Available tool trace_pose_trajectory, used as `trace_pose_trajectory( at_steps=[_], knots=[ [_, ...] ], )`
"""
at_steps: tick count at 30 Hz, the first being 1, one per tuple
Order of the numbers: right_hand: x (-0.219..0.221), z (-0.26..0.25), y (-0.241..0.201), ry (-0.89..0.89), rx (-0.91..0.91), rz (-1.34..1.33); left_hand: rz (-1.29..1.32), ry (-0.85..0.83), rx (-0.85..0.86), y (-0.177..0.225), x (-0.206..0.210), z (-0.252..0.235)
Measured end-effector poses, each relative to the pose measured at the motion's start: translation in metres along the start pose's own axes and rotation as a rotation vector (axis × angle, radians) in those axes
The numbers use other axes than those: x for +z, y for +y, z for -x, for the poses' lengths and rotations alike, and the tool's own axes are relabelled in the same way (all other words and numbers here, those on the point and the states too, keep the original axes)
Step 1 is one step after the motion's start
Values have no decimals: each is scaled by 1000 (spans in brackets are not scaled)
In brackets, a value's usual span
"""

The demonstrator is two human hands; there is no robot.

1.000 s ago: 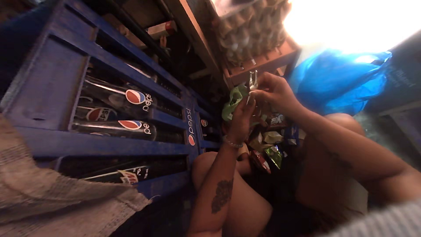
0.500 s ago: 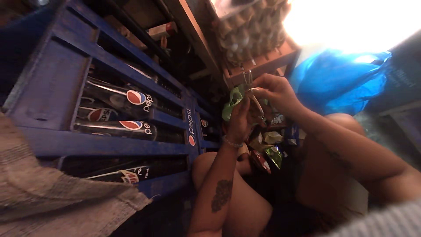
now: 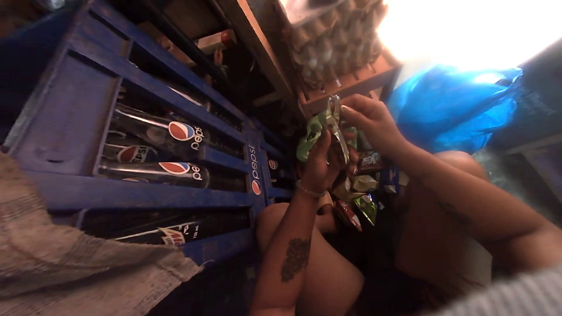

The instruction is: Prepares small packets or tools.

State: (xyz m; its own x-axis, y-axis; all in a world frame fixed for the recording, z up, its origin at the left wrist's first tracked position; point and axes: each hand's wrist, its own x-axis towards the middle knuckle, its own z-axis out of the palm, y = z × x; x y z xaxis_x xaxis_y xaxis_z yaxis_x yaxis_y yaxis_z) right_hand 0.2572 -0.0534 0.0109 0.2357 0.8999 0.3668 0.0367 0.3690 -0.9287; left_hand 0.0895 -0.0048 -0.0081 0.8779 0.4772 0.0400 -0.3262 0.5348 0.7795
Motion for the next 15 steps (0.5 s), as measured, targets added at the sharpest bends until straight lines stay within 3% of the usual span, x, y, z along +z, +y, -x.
trace_pose_trajectory(
  at_steps=[15],
  knots=[
    [-4,-2,-7,-4,47,-105,53,-32,-50,1,-1,1]
  ],
)
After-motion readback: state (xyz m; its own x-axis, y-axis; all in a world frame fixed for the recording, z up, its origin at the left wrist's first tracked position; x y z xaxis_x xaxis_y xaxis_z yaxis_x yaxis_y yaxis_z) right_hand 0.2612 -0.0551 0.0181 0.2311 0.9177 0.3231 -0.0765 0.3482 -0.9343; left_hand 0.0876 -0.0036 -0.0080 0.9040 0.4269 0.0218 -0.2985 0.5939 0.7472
